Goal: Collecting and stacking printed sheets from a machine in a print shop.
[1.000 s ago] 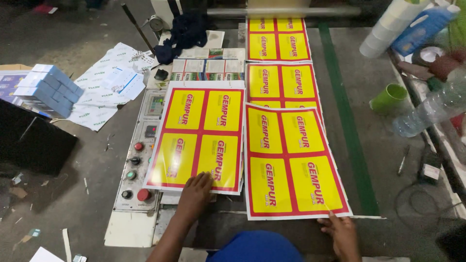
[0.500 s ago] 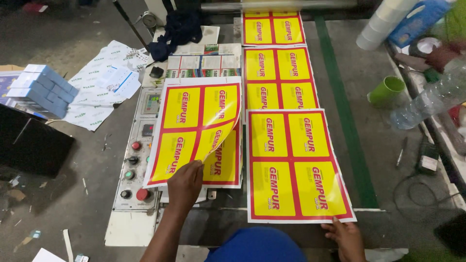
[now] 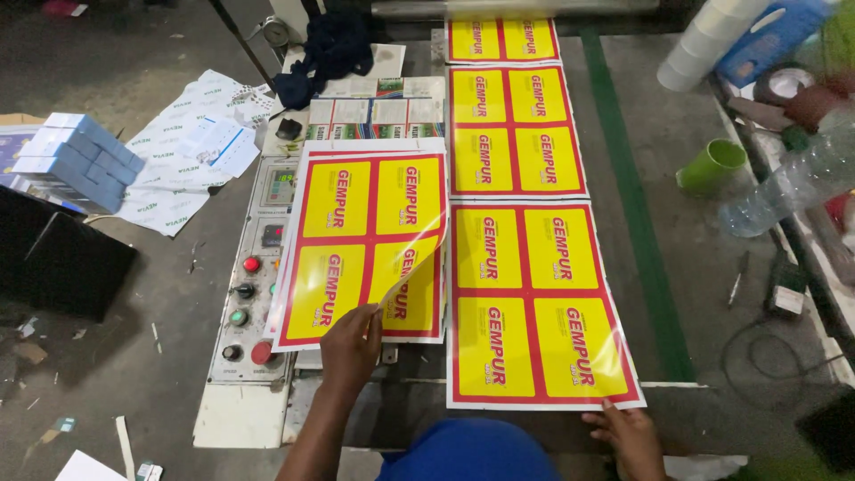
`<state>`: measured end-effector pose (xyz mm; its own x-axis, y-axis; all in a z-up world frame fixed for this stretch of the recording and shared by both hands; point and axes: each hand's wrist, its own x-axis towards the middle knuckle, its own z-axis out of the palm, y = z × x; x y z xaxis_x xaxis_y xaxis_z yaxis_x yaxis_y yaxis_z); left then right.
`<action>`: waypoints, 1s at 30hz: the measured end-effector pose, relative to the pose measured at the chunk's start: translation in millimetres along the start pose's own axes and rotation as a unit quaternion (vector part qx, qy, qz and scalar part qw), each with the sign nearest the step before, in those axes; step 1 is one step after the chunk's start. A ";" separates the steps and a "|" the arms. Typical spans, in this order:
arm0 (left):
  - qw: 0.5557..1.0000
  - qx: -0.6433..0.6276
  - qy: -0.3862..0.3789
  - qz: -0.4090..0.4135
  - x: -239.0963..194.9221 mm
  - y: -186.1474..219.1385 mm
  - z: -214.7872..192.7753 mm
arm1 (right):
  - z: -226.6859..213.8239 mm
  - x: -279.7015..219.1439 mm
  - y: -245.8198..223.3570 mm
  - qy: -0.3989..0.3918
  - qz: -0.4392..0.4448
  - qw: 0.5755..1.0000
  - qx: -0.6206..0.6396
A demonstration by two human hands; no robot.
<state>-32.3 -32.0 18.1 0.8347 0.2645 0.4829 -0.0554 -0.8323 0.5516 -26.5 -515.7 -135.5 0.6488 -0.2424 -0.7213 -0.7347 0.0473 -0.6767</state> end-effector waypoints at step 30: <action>0.973 -0.055 -0.147 0.168 -80.6 66.6 89.0 | 141.8 -24.7 -40.0 -0.331 -0.106 0.933 -0.093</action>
<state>-54.6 -152.0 -44.6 0.8786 -0.1783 0.4430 -0.3982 -0.7856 0.4735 15.0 -374.2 -111.5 0.7185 0.4275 -0.5487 -0.5574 -0.1181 -0.8218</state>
